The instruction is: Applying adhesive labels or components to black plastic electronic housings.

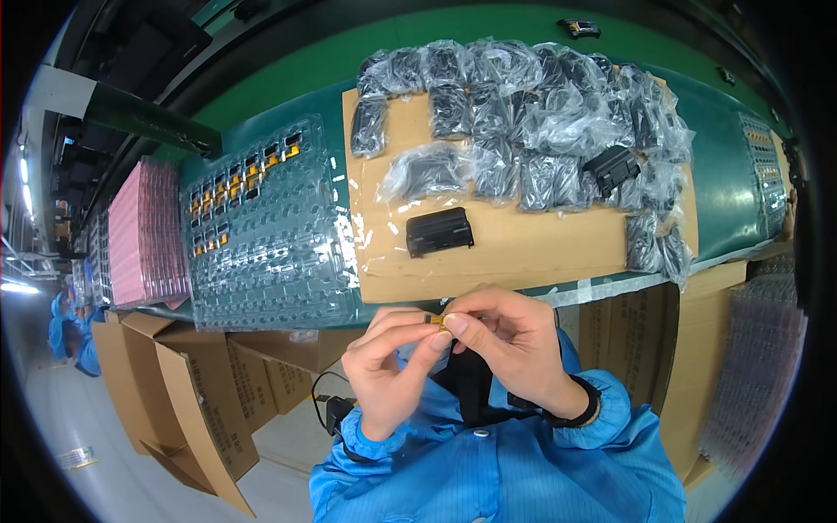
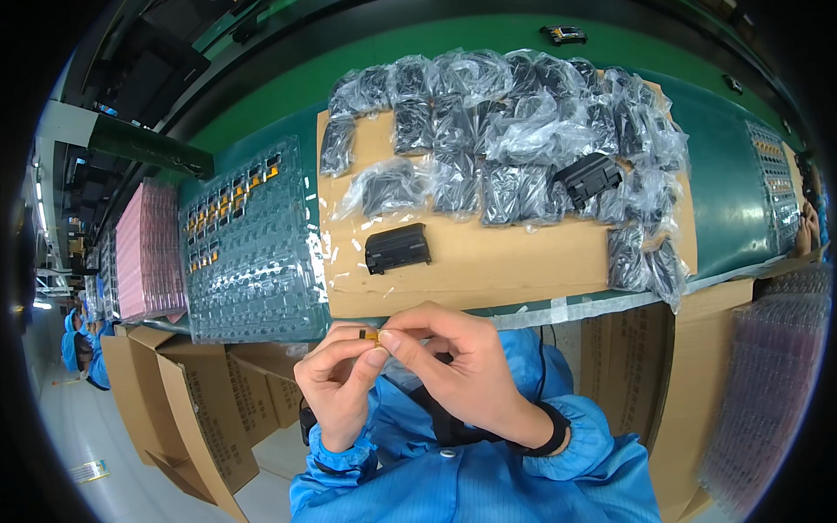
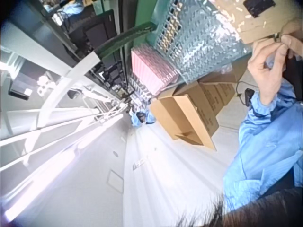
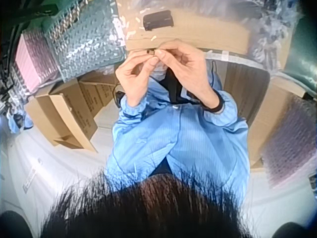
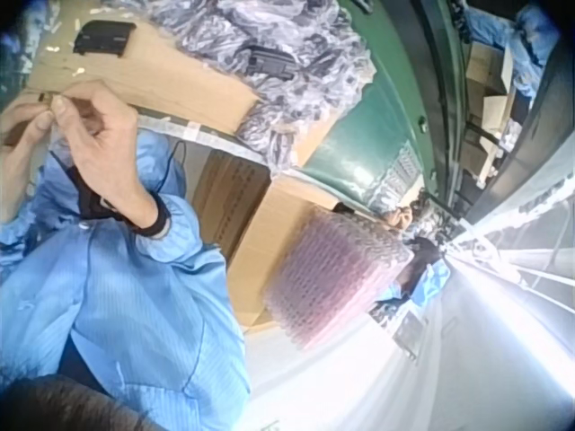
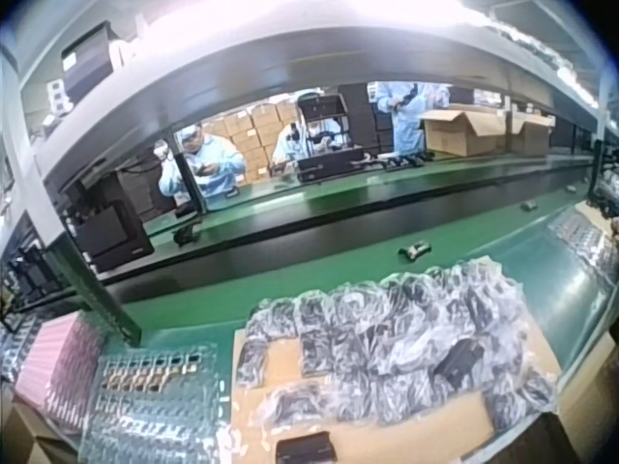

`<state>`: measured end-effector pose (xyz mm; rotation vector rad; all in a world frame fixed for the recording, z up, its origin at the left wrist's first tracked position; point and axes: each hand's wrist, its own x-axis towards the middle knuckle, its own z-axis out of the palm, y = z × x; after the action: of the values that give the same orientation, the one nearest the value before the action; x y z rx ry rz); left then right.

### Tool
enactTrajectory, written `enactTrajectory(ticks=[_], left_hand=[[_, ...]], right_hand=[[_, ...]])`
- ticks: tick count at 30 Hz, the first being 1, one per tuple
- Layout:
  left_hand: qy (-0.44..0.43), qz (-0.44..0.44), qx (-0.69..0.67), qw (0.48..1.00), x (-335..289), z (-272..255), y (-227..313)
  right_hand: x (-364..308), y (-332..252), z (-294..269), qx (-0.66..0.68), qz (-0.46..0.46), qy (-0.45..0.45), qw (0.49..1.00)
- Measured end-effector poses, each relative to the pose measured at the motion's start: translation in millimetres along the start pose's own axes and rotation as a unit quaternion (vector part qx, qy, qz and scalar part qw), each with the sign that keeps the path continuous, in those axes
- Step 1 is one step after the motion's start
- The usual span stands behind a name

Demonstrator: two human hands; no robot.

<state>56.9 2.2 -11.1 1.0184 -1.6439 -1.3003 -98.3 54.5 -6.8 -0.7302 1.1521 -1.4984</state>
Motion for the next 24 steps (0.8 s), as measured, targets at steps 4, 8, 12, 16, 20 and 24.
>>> enactTrajectory(ticks=[4,8,12,16,20,24], left_hand=[[0.000,-0.038,-0.030,0.999,-3.9,1.5,5.6],[0.001,-0.040,-0.030,0.999,-4.9,3.2,3.4],[0.000,-0.041,-0.019,0.999,-5.9,0.6,1.7],[-0.019,0.025,0.049,0.998,-1.3,-1.2,5.0],[-0.018,0.035,0.070,0.997,0.6,0.8,7.0],[-0.012,0.030,0.060,0.998,1.0,1.6,4.6]], right_hand=[[-0.4,-1.2,0.2,-0.030,-0.025,0.014,0.999],[-0.6,0.6,0.1,-0.032,-0.022,0.020,0.999],[-2.4,4.1,0.0,-0.033,-0.021,0.020,0.999],[-2.1,0.4,-2.4,0.002,0.037,0.008,0.999],[-1.2,-0.8,-4.5,0.014,0.041,0.007,0.999],[-2.1,-0.5,-5.3,-0.001,0.050,0.012,0.999]])
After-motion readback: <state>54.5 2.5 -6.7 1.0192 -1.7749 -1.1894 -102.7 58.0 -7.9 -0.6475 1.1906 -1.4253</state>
